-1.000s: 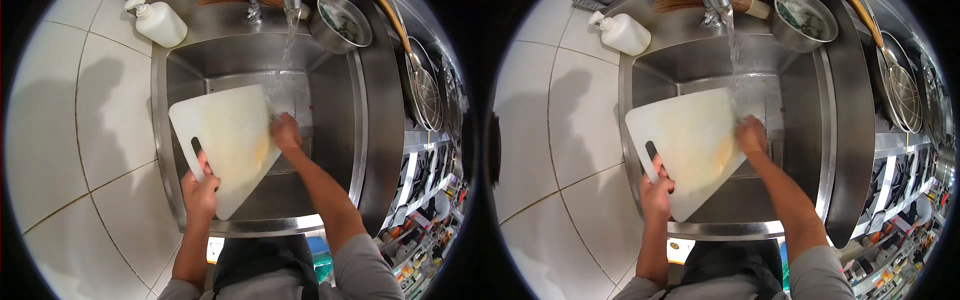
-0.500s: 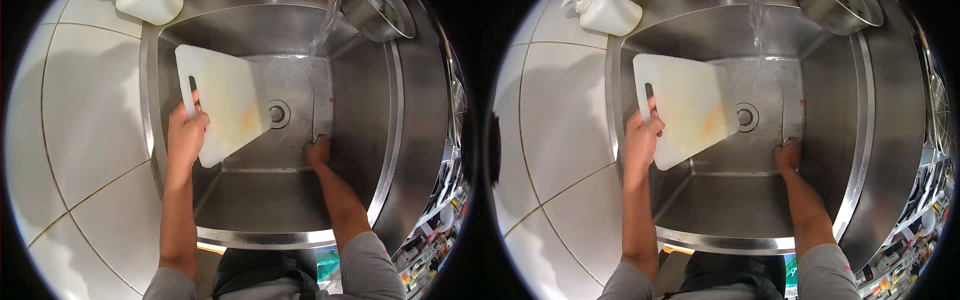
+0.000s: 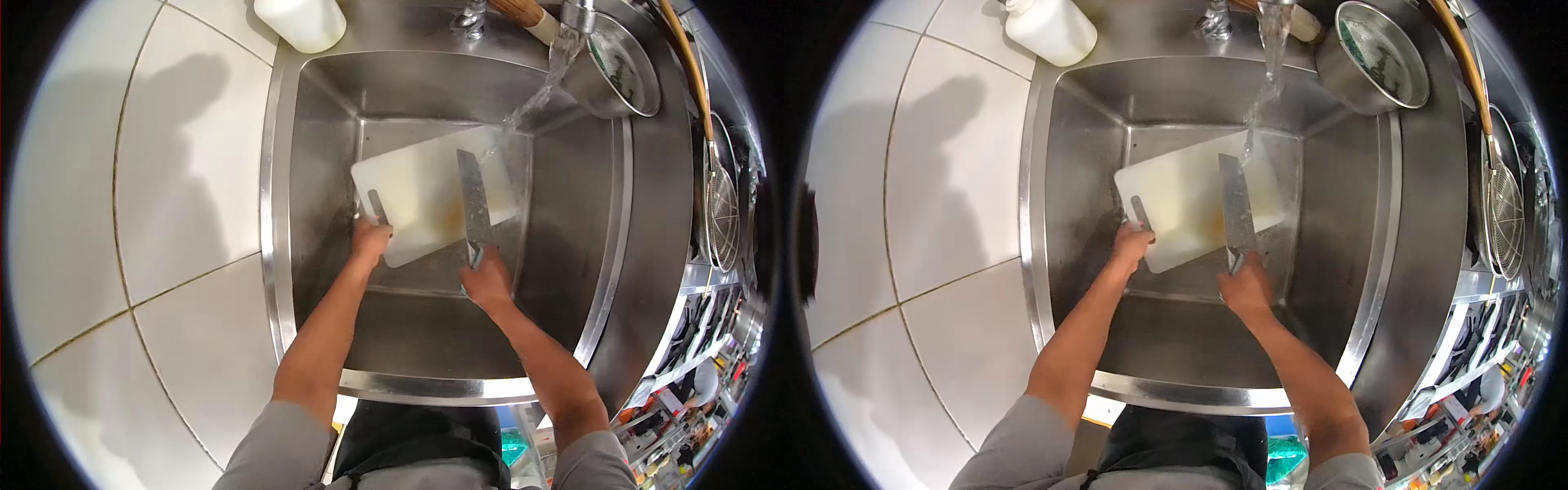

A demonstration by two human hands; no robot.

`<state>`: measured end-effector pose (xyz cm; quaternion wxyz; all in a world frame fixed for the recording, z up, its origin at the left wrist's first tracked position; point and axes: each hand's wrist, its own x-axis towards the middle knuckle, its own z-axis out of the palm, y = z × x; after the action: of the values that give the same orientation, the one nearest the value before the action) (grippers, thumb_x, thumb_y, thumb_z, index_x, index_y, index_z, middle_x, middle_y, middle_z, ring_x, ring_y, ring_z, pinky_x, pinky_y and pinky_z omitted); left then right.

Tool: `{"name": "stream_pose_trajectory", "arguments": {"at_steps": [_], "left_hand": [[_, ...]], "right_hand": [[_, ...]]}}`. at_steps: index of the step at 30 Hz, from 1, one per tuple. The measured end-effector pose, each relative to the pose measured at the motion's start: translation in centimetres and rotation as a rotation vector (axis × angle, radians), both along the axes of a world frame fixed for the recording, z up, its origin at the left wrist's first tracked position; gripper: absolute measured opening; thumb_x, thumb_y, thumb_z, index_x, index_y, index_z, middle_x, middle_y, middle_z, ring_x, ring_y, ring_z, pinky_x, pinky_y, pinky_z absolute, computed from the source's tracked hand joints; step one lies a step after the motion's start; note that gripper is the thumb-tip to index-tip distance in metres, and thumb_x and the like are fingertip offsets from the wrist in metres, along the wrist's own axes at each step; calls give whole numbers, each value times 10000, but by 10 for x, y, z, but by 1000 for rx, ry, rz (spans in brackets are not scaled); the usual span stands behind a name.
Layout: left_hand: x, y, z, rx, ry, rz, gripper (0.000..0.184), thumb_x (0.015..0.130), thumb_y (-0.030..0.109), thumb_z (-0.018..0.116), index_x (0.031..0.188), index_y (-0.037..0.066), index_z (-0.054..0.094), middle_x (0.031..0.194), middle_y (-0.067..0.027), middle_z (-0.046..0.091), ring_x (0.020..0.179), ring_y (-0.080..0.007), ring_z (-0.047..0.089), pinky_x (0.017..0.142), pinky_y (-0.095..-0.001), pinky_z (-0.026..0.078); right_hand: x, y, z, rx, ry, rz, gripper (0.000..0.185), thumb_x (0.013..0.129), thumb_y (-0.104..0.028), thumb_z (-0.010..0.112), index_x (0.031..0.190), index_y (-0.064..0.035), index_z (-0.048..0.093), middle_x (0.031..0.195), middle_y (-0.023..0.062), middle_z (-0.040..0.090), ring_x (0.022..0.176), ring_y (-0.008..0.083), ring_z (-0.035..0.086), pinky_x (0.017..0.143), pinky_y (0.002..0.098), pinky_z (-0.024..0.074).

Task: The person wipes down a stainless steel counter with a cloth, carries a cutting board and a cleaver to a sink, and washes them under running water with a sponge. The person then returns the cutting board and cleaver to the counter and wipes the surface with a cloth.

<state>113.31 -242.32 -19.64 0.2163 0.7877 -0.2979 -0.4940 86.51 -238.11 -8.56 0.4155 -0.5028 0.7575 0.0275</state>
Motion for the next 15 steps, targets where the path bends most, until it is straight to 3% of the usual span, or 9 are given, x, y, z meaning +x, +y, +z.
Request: {"name": "stream_pose_trajectory", "arguments": {"at_steps": [2, 5, 7, 9, 11, 13, 14, 15], "left_hand": [[-10, 3, -24, 116, 234, 167, 518, 794, 137, 698, 1258, -62, 583, 1162, -280, 686, 1128, -359, 681, 934, -438, 521], [-34, 20, -38, 96, -15, 5, 544, 862, 218, 682, 1322, -53, 574, 1259, -271, 664, 1223, -390, 624, 992, -437, 489], [-57, 29, -39, 112, 267, -219, 606, 969, 348, 600, 1434, -29, 507, 1451, -206, 566, 1228, -430, 606, 1059, -479, 447], [-74, 27, -20, 164, 601, -156, 597, 992, 373, 579, 1443, -8, 493, 1481, -178, 532, 1173, -421, 629, 1037, -510, 465], [-88, 6, 30, 323, 886, 43, 557, 991, 344, 591, 1424, 8, 497, 1451, -170, 536, 1059, -392, 684, 941, -513, 540], [-83, -8, 50, 308, 808, -85, 488, 980, 318, 630, 1368, 39, 530, 1276, -123, 617, 830, -278, 680, 713, -389, 552], [-83, -16, 59, 299, 770, -150, 455, 974, 304, 650, 1340, 55, 546, 1188, -100, 658, 715, -222, 677, 599, -327, 558], [-86, -24, 70, 299, 764, -133, 446, 966, 277, 645, 1338, 53, 545, 1175, -103, 660, 699, -210, 674, 569, -313, 548]], "right_hand": [[12, -11, -2, -10, -20, -15, 584, 832, -260, 745, 1250, 83, 525, 1203, 333, 637, 1147, 479, 633, 979, 509, 515], [38, -26, -8, 26, -14, -92, 602, 815, -262, 732, 1260, 87, 525, 1213, 339, 637, 1154, 484, 630, 981, 508, 505], [50, -29, -22, -5, -18, -140, 618, 810, -277, 747, 1267, 84, 541, 1209, 334, 641, 1169, 469, 633, 988, 497, 502], [52, -32, -18, 64, -134, -165, 618, 836, -302, 743, 1277, 87, 554, 1196, 290, 661, 1148, 423, 653, 975, 468, 507], [41, -37, 0, 145, -316, -213, 647, 858, -324, 728, 1318, 90, 539, 1223, 263, 668, 1138, 388, 663, 976, 436, 510], [10, -41, 26, 240, -559, -269, 705, 876, -343, 701, 1391, 93, 496, 1290, 255, 662, 1139, 363, 663, 993, 402, 508], [-10, -36, 16, 194, -697, -491, 653, 908, -329, 671, 1391, 80, 513, 1263, 212, 673, 1129, 325, 657, 989, 376, 496], [-23, -38, 20, 167, -803, -676, 608, 933, -324, 649, 1386, 65, 533, 1242, 182, 677, 1120, 297, 652, 984, 363, 487]]}}
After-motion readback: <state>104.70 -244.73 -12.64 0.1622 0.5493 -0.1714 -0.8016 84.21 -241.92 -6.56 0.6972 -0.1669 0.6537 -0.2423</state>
